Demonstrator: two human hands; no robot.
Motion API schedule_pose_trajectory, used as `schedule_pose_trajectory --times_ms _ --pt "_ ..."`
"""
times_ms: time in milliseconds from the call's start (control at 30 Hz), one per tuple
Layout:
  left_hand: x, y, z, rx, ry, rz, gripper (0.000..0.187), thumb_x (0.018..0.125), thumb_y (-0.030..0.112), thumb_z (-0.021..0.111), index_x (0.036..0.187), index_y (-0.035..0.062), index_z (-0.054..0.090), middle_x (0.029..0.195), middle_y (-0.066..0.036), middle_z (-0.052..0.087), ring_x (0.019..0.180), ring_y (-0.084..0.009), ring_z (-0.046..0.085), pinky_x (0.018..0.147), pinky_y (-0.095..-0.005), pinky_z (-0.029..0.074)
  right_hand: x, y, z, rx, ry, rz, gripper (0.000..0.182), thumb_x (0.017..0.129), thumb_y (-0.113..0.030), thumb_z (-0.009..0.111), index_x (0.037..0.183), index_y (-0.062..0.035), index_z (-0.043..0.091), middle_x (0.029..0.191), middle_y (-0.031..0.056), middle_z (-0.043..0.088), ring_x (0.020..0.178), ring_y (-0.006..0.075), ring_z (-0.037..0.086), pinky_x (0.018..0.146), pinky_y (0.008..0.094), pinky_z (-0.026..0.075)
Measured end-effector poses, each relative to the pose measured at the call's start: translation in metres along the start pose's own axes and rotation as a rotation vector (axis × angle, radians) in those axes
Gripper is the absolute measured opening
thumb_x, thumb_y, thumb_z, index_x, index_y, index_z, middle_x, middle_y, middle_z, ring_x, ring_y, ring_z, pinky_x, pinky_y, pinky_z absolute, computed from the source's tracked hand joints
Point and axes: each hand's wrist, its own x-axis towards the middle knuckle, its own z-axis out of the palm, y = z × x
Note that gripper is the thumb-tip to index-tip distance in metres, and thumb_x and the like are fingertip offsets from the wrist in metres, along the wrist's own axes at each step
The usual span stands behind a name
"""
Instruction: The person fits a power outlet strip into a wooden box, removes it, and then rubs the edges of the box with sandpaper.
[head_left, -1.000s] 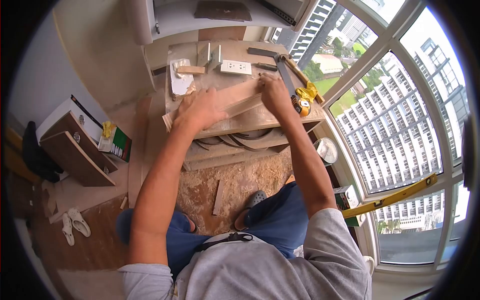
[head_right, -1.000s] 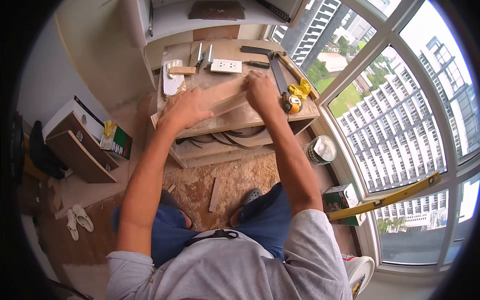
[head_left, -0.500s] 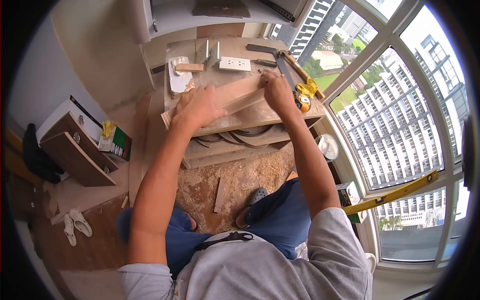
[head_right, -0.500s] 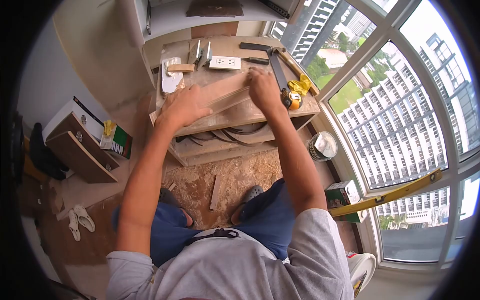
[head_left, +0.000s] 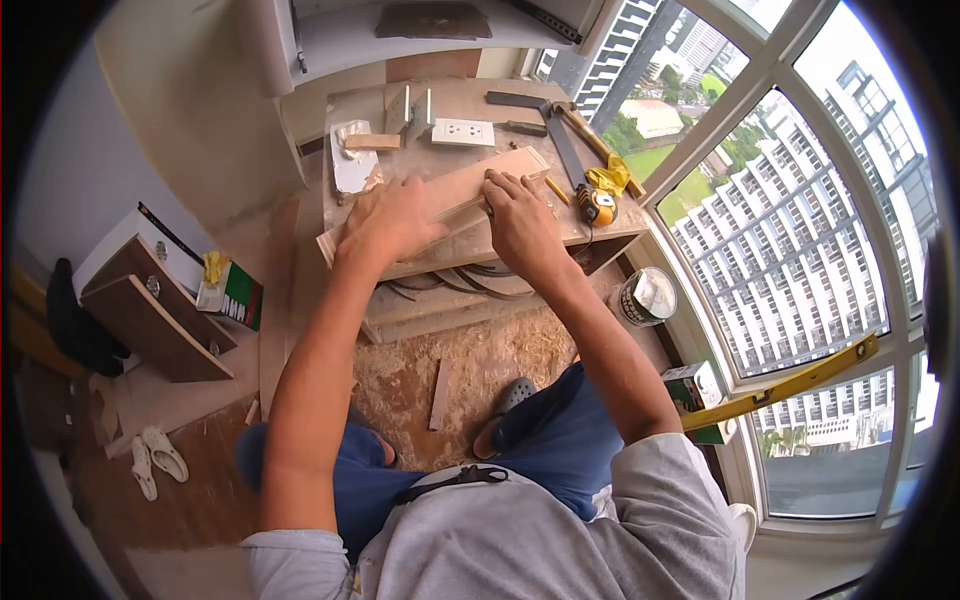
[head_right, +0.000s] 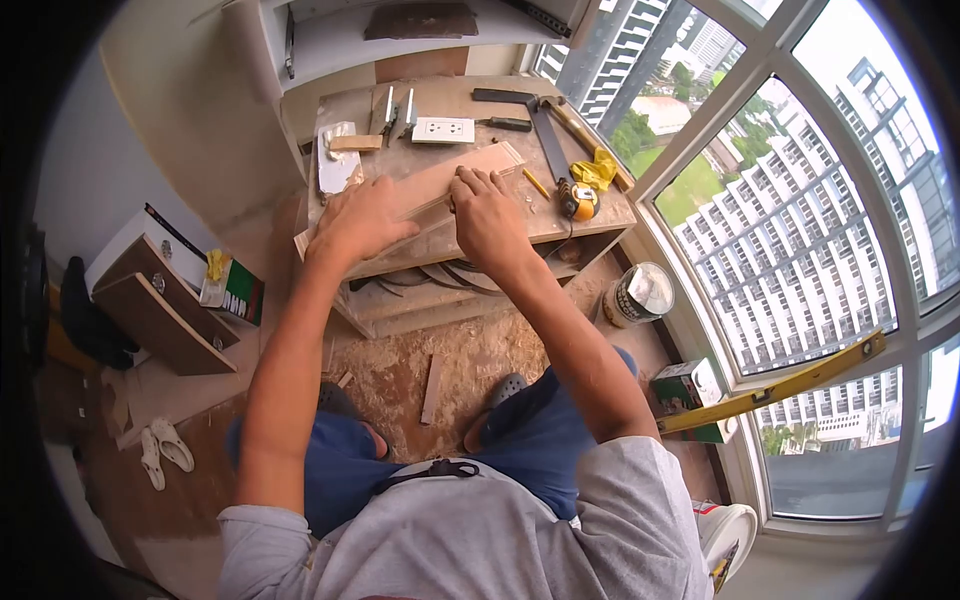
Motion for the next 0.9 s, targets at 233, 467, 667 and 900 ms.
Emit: schedule_pose_trajectory --times_ms 233,467,667,900 --pt "0.004 -0.001 0.001 -0.028 0.018 0.011 0.071 0.079 0.049 0.081 0.128 0.0023 0.061 0.124 -0.025 0.069 0.122 -0.043 0.062 0.105 -0.0505 0.049 0.001 0.011 0.01 -0.041 0.028 0.013 0.022 0.092 -0.001 0.051 0.107 0.002 0.067 0.13 0.0248 0.067 0.122 0.039 0.064 0.116 0.0549 0.042" --pt "0.004 -0.005 0.009 -0.006 0.02 0.029 0.071 0.079 0.049 0.08 0.13 0.0029 0.061 0.13 -0.025 0.067 0.124 -0.0422 0.062 0.105 -0.0506 0.049 0.012 0.044 -0.001 -0.031 -0.061 0.144 0.023 0.097 -0.002 0.05 0.11 0.0009 0.07 0.129 0.0226 0.069 0.124 0.0377 0.063 0.117 0.0547 0.04" --pt "-0.004 -0.001 0.004 -0.002 0.002 -0.006 0.072 0.079 0.048 0.08 0.129 0.0016 0.061 0.131 -0.026 0.066 0.124 -0.042 0.061 0.106 -0.0503 0.049 0.011 0.051 0.002 -0.077 0.024 0.166 0.029 0.098 -0.003 0.051 0.119 0.0006 0.07 0.133 0.0208 0.068 0.128 0.0384 0.062 0.118 0.0539 0.04" --pt "0.005 -0.001 0.003 0.053 -0.087 -0.028 0.091 0.08 0.047 0.081 0.153 0.0092 0.044 0.141 -0.021 0.059 0.13 -0.04 0.058 0.111 -0.0482 0.045 -0.001 -0.004 0.01 -0.008 0.095 -0.051 0.022 0.091 -0.002 0.05 0.104 0.0031 0.068 0.128 0.0255 0.066 0.126 0.0396 0.06 0.114 0.0552 0.041"
